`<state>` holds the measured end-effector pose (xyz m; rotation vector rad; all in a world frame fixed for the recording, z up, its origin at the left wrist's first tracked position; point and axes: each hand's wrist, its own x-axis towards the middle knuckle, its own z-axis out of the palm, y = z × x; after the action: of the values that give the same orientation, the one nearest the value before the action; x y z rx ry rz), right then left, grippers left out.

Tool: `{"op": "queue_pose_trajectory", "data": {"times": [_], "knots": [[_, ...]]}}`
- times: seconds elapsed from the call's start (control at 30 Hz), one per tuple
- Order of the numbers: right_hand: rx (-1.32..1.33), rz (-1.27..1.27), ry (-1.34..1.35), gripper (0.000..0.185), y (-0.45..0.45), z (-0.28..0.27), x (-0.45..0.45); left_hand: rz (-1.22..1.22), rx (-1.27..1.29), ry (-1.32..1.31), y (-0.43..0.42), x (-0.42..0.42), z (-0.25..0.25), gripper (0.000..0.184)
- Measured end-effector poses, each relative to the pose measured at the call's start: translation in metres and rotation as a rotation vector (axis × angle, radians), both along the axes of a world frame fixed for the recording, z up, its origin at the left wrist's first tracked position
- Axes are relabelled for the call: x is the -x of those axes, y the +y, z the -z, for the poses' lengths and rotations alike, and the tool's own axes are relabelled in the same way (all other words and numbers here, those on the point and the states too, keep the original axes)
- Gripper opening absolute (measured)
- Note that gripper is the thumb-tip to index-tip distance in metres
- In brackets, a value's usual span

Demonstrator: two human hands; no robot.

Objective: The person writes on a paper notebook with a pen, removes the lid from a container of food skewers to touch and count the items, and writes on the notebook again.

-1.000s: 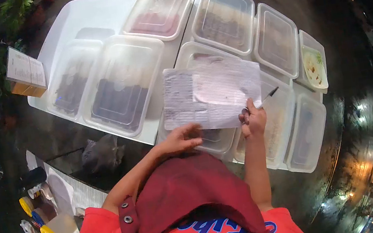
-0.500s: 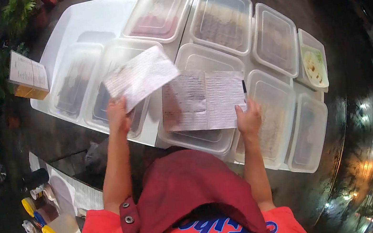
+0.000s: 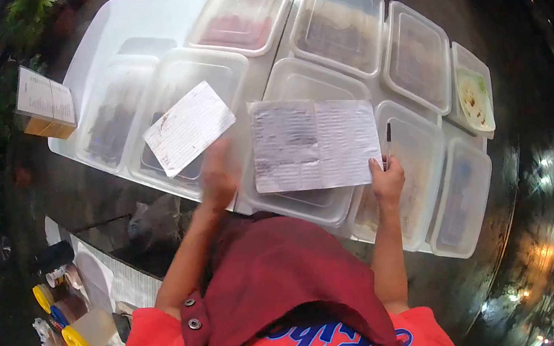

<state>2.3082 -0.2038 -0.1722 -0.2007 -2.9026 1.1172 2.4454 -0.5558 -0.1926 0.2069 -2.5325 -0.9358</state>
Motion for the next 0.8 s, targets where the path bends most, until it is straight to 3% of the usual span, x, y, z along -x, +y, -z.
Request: {"op": "queue_pose_trajectory", "data": {"times": [0.03, 0.07, 0.1, 0.13, 0.17, 0.2, 0.27, 0.3, 0.4, 0.5, 0.63, 0.8], "knots": [[-0.042, -0.012, 0.003, 0.029, 0.001, 0.003, -0.001, 0.113, -0.082, -0.060, 0.032, 0.005, -0.015, 0.060], [-0.068, -0.025, 0.026, 0.029, -0.001, 0.008, 0.003, 0.355, -0.034, -0.069, 0.044, 0.006, 0.006, 0.060], [-0.075, -0.039, 0.063, 0.029, 0.008, 0.032, 0.003, 0.420, -0.016, -0.091, 0.064, 0.009, 0.005, 0.058], [0.233, -0.087, 0.036, 0.029, 0.005, 0.024, 0.001, 0.498, 0.111, -0.074, 0.075, 0.015, 0.008, 0.058], [0.106, -0.075, -0.001, 0.029, 0.010, 0.038, 0.004, 0.571, 0.270, -0.093, 0.084, 0.018, 0.043, 0.059], [-0.067, 0.002, 0.016, 0.031, 0.000, 0.028, -0.002, 0.640, 0.219, -0.157, 0.088, 0.025, 0.036, 0.063], [0.135, -0.007, 0.000, 0.028, -0.001, 0.042, -0.005, 0.688, 0.395, -0.301, 0.100, 0.029, 0.004, 0.065], [0.106, 0.012, -0.001, 0.028, -0.007, 0.038, -0.002, 0.708, 0.426, -0.385, 0.105, 0.028, -0.014, 0.065], [0.059, 0.041, 0.003, 0.026, -0.017, 0.015, -0.011, 0.696, 0.424, -0.352, 0.108, 0.036, -0.013, 0.063], [0.144, 0.015, 0.025, 0.027, -0.013, 0.012, -0.016, 0.745, 0.547, -0.524, 0.106, 0.038, -0.008, 0.059], [0.220, 0.031, -0.036, 0.028, -0.009, 0.024, -0.010, 0.687, 0.545, -0.367, 0.106, 0.035, 0.008, 0.061], [0.222, 0.068, -0.002, 0.026, -0.015, 0.016, -0.010, 0.695, 0.537, -0.451, 0.108, 0.036, 0.004, 0.061]]}}
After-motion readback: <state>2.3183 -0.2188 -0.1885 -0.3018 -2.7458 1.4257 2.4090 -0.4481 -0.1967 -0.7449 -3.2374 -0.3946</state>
